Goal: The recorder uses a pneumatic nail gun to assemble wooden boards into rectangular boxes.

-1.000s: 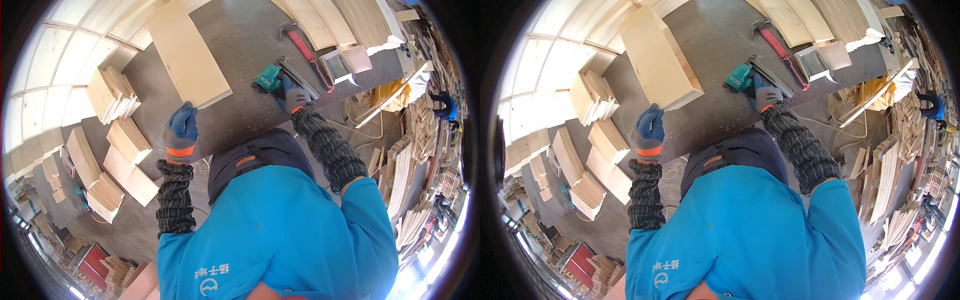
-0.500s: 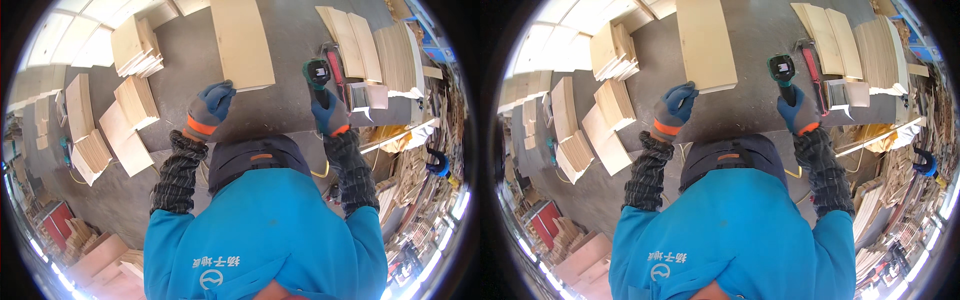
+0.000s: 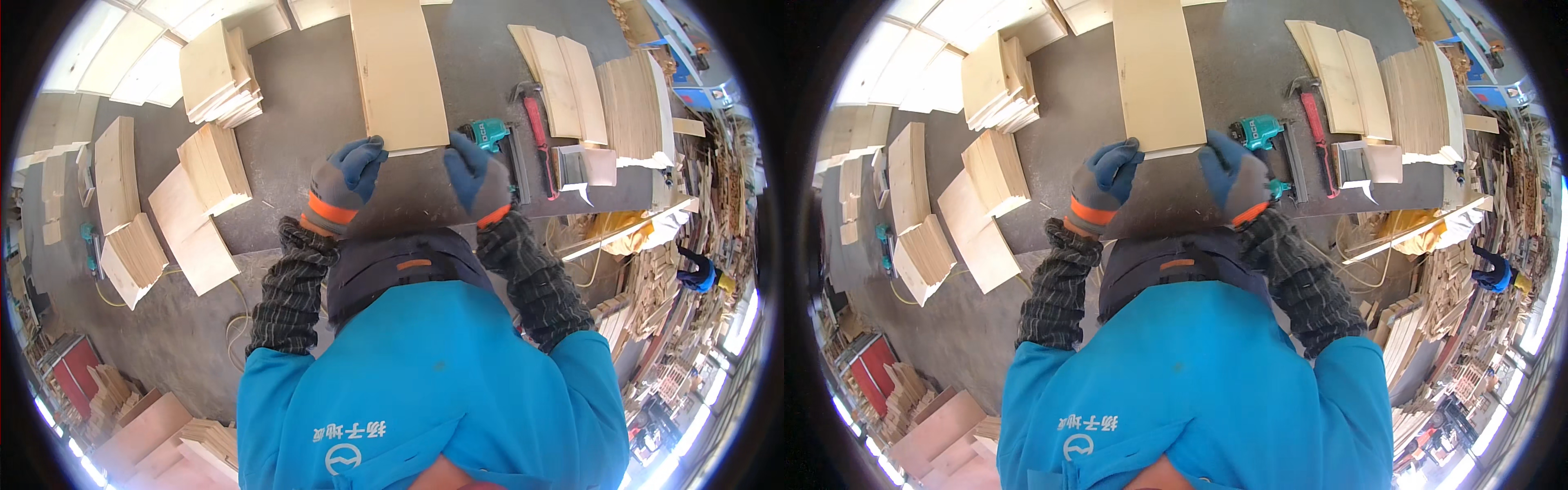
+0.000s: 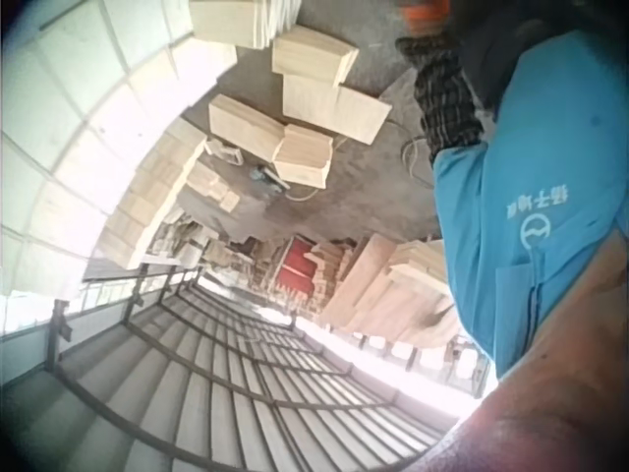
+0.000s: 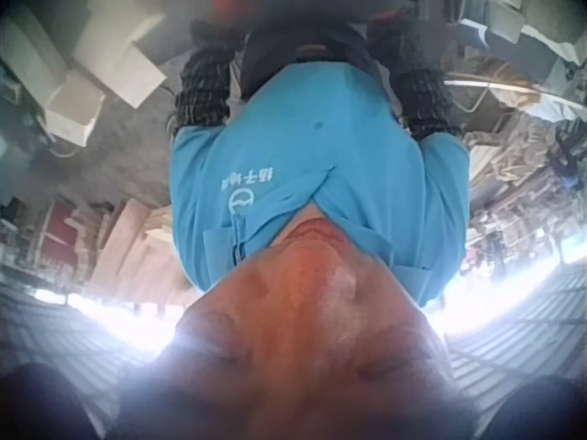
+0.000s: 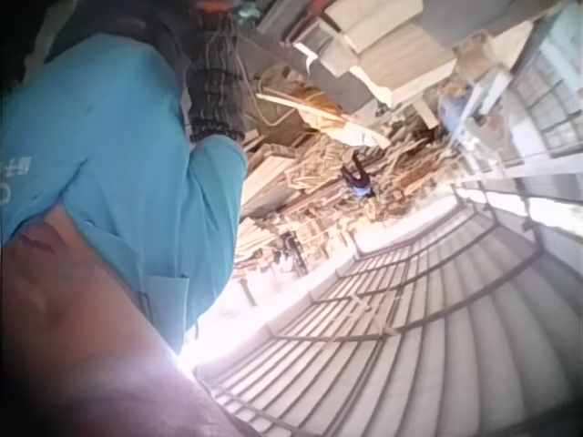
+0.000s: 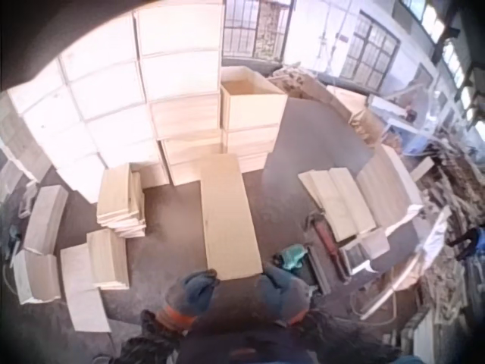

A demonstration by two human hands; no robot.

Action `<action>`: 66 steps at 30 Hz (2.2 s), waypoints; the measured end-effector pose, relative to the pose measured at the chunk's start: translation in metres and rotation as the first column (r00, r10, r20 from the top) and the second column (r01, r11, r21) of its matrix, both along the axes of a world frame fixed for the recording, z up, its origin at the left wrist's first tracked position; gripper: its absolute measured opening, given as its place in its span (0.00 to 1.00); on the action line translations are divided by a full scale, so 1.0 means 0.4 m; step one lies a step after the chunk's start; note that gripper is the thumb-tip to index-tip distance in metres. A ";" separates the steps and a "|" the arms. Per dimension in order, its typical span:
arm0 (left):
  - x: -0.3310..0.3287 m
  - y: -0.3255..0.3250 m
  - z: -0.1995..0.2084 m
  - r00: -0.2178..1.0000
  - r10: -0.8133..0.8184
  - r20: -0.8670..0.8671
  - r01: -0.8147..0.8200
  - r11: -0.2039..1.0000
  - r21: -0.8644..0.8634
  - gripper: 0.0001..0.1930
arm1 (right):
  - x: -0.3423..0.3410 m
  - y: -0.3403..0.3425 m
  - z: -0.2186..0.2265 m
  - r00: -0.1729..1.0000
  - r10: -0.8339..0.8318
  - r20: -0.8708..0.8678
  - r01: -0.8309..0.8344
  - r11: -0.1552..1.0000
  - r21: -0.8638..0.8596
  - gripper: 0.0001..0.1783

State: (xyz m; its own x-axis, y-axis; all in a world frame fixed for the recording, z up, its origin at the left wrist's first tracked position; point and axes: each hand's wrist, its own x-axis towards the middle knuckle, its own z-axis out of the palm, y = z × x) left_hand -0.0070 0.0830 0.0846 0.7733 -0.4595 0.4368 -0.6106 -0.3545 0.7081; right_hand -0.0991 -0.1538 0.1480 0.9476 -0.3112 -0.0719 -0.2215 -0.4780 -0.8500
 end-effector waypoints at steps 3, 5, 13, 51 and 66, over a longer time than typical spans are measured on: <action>-0.001 -0.007 0.012 0.999 -0.002 -0.050 0.000 0.999 -0.044 0.07 | 0.004 0.023 -0.043 0.993 -0.119 0.004 0.119 0.992 -0.048 0.19; -0.004 -0.016 0.005 0.999 0.011 -0.049 -0.014 0.998 -0.064 0.07 | 0.007 0.015 -0.068 0.990 -0.142 0.021 0.142 0.990 -0.011 0.18; -0.025 -0.029 -0.019 0.996 0.082 -0.025 -0.084 0.990 -0.115 0.08 | 0.003 -0.002 -0.111 0.991 -0.101 0.088 0.111 0.987 -0.115 0.17; 0.003 -0.054 -0.055 0.989 0.015 -0.149 -0.055 0.961 -0.271 0.09 | -0.161 -0.443 -0.468 0.925 -0.228 -0.303 0.142 0.949 -0.281 0.45; 0.011 -0.021 -0.062 0.994 0.021 -0.104 -0.058 0.927 -0.370 0.10 | -0.105 0.022 0.305 0.937 0.142 -0.320 0.086 0.793 0.603 0.19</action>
